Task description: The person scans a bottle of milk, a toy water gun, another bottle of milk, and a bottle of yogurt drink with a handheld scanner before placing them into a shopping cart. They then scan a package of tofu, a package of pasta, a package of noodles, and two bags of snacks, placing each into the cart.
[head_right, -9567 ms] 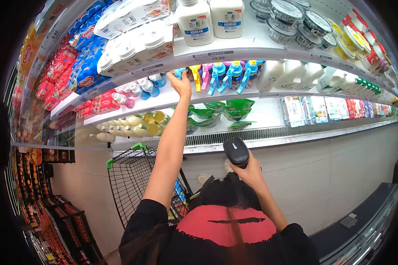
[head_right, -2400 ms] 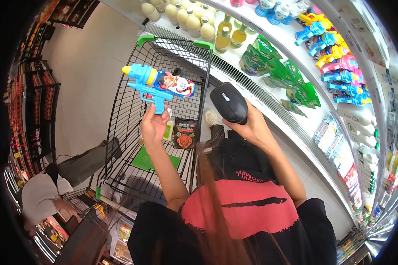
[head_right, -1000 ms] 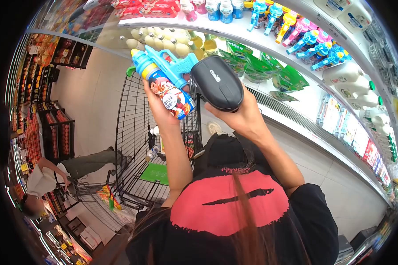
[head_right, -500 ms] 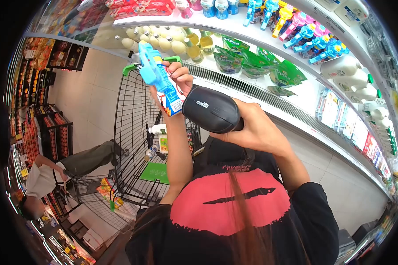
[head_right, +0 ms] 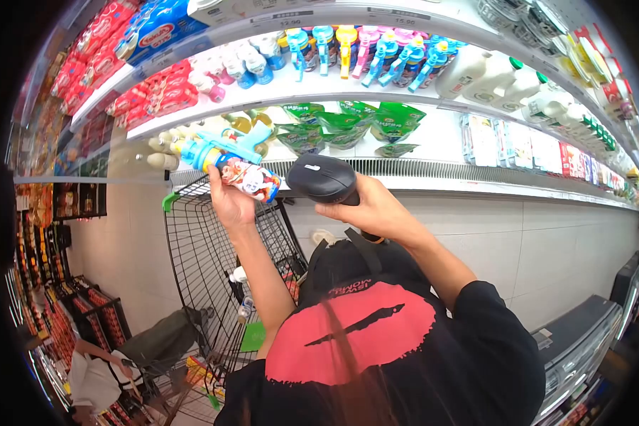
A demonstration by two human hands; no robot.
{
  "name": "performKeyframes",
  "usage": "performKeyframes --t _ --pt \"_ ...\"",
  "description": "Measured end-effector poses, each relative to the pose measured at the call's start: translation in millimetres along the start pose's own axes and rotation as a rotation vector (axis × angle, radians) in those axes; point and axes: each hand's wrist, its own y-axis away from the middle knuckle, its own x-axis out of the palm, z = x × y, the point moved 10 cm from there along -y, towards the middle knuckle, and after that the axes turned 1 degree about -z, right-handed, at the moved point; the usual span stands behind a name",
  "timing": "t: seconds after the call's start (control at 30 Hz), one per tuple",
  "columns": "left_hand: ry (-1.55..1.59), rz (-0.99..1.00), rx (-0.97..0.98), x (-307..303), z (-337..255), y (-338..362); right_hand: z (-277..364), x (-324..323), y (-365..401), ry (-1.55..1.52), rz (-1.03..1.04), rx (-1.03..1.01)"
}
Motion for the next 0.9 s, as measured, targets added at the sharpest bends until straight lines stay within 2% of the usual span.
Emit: performKeyframes --t 0.1,0.17,0.23,0.27,0.3,0.37,0.43,0.5,0.53,0.63,0.77,0.8,0.9 --pt "-0.114 0.090 0.133 32 31 -27 -11 -44 13 0.072 -0.140 0.048" --pt "-0.163 0.047 0.158 42 54 -49 -28 -67 21 0.046 -0.188 0.058" --pt "-0.297 -0.072 0.234 36 67 -78 -35 -90 32 0.028 -0.290 0.019" --pt "-0.367 -0.102 0.321 25 74 -99 -39 -98 37 0.010 -0.302 0.055" --pt "-0.373 -0.103 0.326 30 77 -112 -46 -103 39 0.005 -0.296 0.053" --pt "-0.830 -0.308 0.466 35 64 -123 -62 -123 44 0.002 -0.392 0.038" --pt "-0.780 -0.277 0.418 41 73 -143 -64 -132 44 0.029 -0.395 0.050" --pt "-1.022 -0.471 0.708 55 59 -139 -70 -138 44 -0.045 -0.418 0.091" --pt "-1.061 -0.480 0.723 59 63 -145 -82 -141 42 -0.017 -0.376 0.175" --pt "-1.211 -0.568 0.748 68 81 -159 -81 -147 33 -0.002 -0.361 0.155" --pt "-1.212 -0.626 0.790 59 108 -187 -82 -157 24 0.073 -0.350 0.186" --pt "-1.223 -0.618 0.702 58 114 -192 -85 -159 22 0.063 -0.352 0.184" --pt "-1.267 -0.551 0.720 71 117 -197 -92 -165 18 0.040 -0.346 0.186"
